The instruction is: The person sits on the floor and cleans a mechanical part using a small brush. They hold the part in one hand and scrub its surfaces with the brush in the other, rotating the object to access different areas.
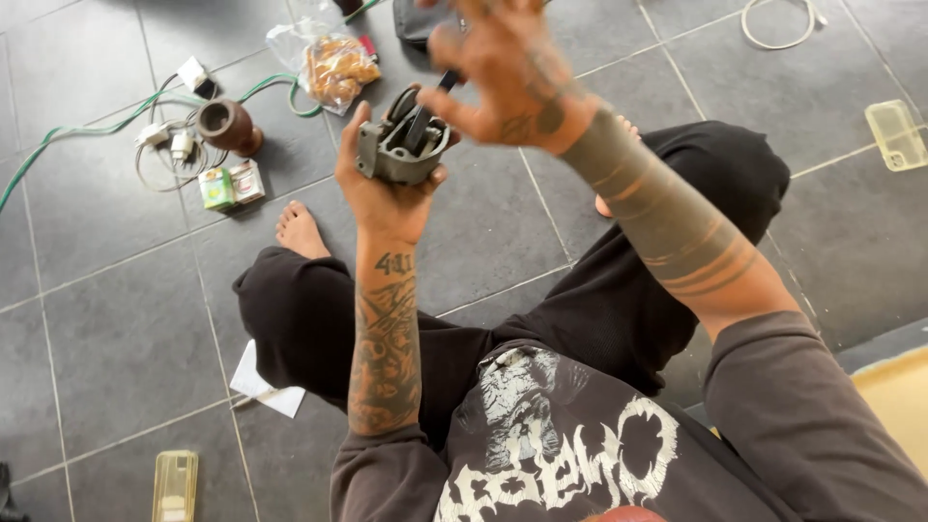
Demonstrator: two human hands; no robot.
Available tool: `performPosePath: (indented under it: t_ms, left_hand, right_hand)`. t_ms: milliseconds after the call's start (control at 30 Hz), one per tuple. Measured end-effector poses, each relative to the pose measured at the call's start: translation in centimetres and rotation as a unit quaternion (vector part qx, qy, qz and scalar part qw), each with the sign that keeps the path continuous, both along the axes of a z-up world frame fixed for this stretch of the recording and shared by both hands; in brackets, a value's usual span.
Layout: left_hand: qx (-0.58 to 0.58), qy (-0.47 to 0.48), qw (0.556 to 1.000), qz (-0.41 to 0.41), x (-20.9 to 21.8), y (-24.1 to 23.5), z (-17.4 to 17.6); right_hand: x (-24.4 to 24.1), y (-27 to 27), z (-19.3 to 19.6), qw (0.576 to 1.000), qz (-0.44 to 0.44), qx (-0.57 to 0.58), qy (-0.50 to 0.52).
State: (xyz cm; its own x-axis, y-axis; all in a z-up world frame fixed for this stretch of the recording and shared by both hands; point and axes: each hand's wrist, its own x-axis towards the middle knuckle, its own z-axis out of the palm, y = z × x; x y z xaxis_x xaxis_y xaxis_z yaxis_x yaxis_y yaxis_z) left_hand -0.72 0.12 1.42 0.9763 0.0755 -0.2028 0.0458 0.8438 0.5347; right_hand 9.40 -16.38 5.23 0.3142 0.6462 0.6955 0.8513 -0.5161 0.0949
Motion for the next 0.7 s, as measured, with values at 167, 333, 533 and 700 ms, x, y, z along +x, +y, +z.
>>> performPosePath:
  t_ms: [167, 333, 533, 700]
  left_hand:
    - [0.050, -0.004, 0.998, 0.023, -0.3, -0.2, 1.1]
    - [0.026, -0.005, 0.999, 0.018, -0.1, 0.0, 0.9]
    - [0.012, -0.016, 0.999, 0.036, -0.2, 1.0, 0.4]
    - [0.018, -0.075, 0.996, 0.048, -0.4, 1.8, -0.2]
  right_hand:
    - [0.2, 0.0, 0.8, 0.996, 0.086, -0.024, -0.005]
    - [-0.7, 0.4, 0.7, 0.998, 0.060, -0.020, 0.008]
    - [1.4, -0.6, 0.6, 1.000, 0.021, -0.006, 0.022]
    - [0.3, -0.8, 2.1, 0.989, 0.026, 0.135, 0.058]
